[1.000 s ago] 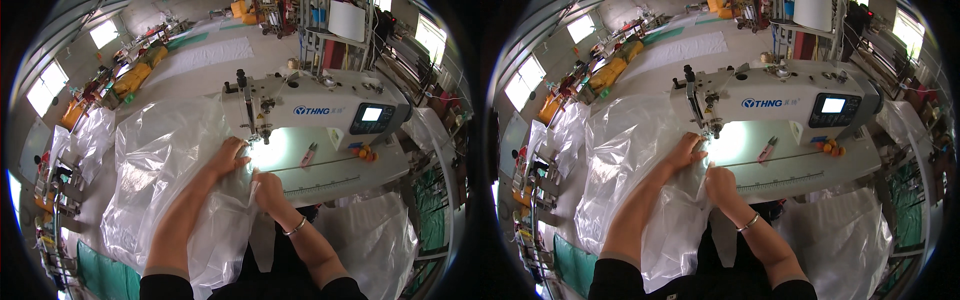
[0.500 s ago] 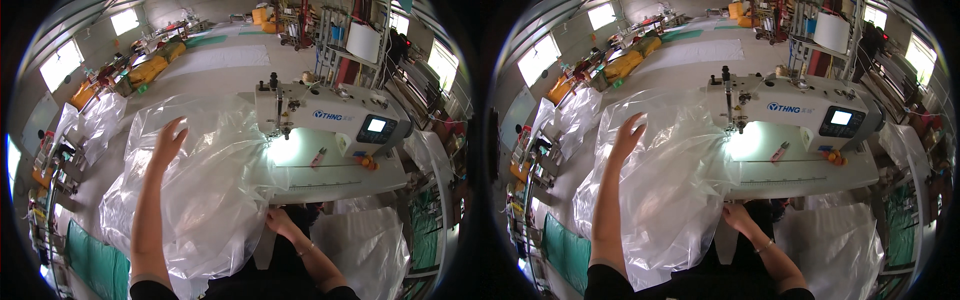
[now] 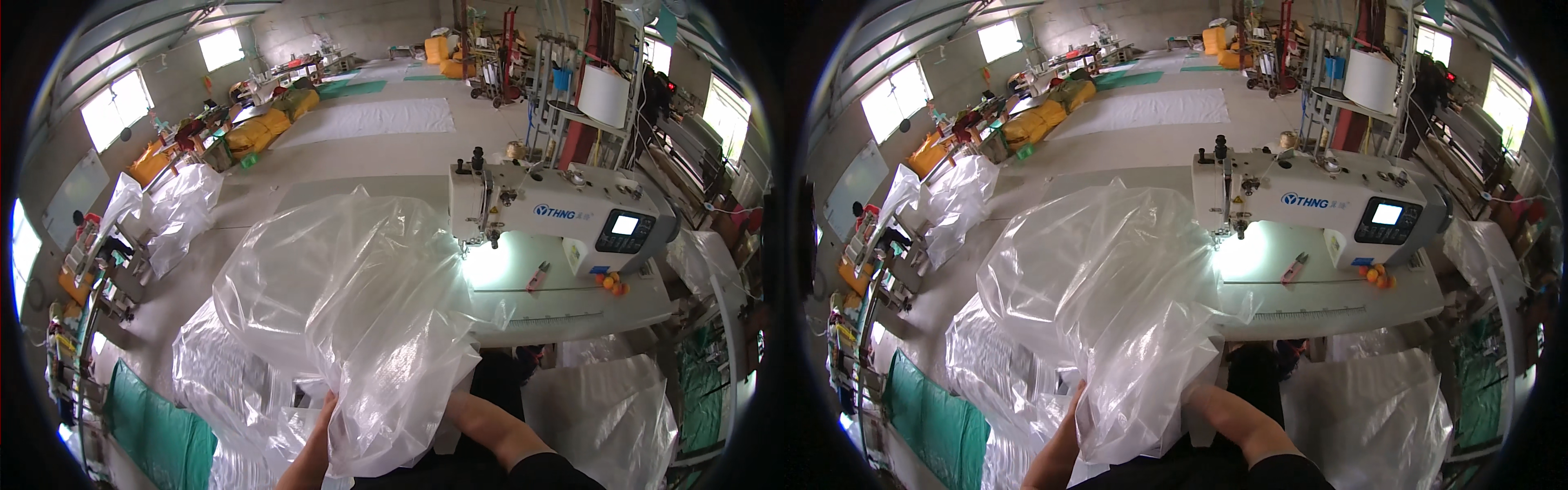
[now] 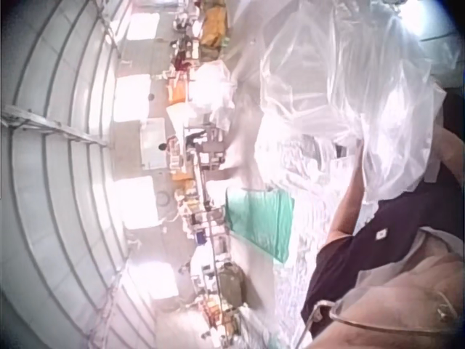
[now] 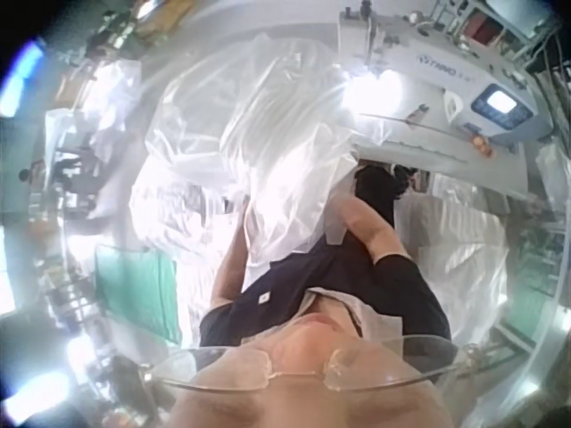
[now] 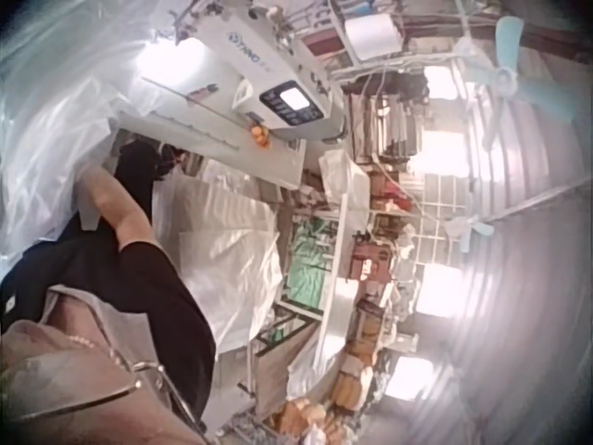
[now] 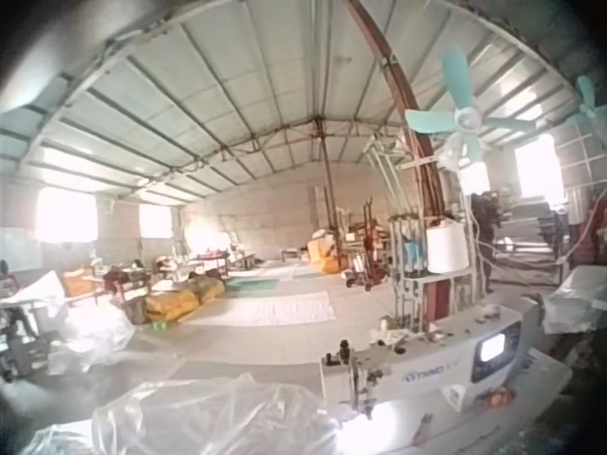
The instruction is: The person aligns and sews large white plastic sheets using an industrial sewing machine. They repeatedly fold edges, guide the material under the needle, and adjust the fabric to maintain alignment. The person also threads the machine and trims excess material during the process.
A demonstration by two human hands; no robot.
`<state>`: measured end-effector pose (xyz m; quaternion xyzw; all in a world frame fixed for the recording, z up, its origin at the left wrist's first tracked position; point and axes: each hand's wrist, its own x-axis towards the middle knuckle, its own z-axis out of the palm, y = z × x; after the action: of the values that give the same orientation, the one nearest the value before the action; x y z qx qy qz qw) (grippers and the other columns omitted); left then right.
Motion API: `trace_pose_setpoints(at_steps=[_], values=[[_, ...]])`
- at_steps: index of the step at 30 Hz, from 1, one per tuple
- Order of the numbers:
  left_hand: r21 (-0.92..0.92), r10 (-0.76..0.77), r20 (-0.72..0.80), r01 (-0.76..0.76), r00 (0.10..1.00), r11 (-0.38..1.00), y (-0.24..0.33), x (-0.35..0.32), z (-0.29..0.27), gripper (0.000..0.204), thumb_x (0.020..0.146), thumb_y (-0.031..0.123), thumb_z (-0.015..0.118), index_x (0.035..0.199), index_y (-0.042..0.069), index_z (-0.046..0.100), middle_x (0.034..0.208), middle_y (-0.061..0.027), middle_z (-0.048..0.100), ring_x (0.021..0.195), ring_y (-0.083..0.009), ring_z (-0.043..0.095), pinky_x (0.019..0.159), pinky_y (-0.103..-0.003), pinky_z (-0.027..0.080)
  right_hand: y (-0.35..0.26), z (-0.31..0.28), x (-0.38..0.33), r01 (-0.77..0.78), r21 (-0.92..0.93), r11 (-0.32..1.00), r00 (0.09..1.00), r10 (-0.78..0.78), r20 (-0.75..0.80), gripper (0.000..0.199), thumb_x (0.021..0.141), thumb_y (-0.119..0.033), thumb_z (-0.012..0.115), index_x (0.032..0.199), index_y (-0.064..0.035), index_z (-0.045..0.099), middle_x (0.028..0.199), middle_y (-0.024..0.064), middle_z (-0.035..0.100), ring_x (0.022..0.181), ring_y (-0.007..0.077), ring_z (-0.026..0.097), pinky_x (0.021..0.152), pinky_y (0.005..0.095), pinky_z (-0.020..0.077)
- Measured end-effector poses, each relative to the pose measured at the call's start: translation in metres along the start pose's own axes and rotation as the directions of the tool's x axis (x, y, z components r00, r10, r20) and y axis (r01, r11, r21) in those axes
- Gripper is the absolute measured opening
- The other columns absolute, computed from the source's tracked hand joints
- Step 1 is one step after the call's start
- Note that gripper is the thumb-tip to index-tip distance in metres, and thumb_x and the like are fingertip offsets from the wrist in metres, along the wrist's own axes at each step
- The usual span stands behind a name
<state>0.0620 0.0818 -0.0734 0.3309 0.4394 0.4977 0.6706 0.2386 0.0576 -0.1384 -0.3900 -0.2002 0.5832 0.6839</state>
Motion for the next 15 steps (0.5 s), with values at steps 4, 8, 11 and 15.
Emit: trace_pose_setpoints(at_steps=[4,8,11,15], values=[[-0.066,0.102,-0.035,-0.104,0.994,0.992,0.026,-0.016,0.009,0.035,0.087,0.006,0.069,0.116,-0.006,0.054,0.102,-0.0121,0.061,0.092,-0.018,0.06,0.086,-0.026,0.049,-0.017,0.006,-0.019,-0.051,0.552,0.832,0.997,0.078,-0.026,0.037,0.094,-0.029,0.053,0.12,-0.0022,0.058,0.114,0.0164,0.064,0.109,0.031,0.06,0.092,0.044,0.0469],[0.147,0.362,-0.006,-0.357,0.932,0.922,0.073,-0.012,0.002,0.025,0.085,0.002,0.069,0.106,-0.008,0.063,0.092,-0.0109,0.068,0.085,-0.0158,0.064,0.081,-0.026,0.051,-0.059,-0.015,-0.06,-0.009,0.753,0.657,0.995,0.083,-0.06,0.038,0.095,-0.029,0.053,0.122,-0.0024,0.057,0.116,0.0154,0.064,0.111,0.0304,0.059,0.093,0.0441,0.0462],[0.588,0.449,-0.036,-0.345,0.893,0.732,0.143,-0.028,0.066,0.031,0.083,0.009,0.071,0.103,-0.012,0.06,0.099,-0.0146,0.067,0.09,-0.0189,0.064,0.082,-0.029,0.051,-0.077,-0.035,-0.093,-0.015,0.624,0.781,0.994,0.077,-0.072,0.039,0.095,-0.03,0.053,0.123,-0.0026,0.056,0.117,0.0146,0.063,0.112,0.03,0.058,0.094,0.0441,0.0458],[0.514,0.635,0.236,-0.649,0.736,0.561,0.182,0.022,0.091,0.031,0.082,0.006,0.072,0.106,-0.009,0.062,0.098,-0.0126,0.068,0.084,-0.0172,0.065,0.077,-0.029,0.052,-0.07,-0.029,-0.116,-0.099,-0.021,0.995,0.994,0.1,0.036,0.032,0.095,-0.025,0.059,0.117,-0.0014,0.056,0.095,0.0082,0.065,0.09,0.0185,0.063,0.085,0.0341,0.0497]])
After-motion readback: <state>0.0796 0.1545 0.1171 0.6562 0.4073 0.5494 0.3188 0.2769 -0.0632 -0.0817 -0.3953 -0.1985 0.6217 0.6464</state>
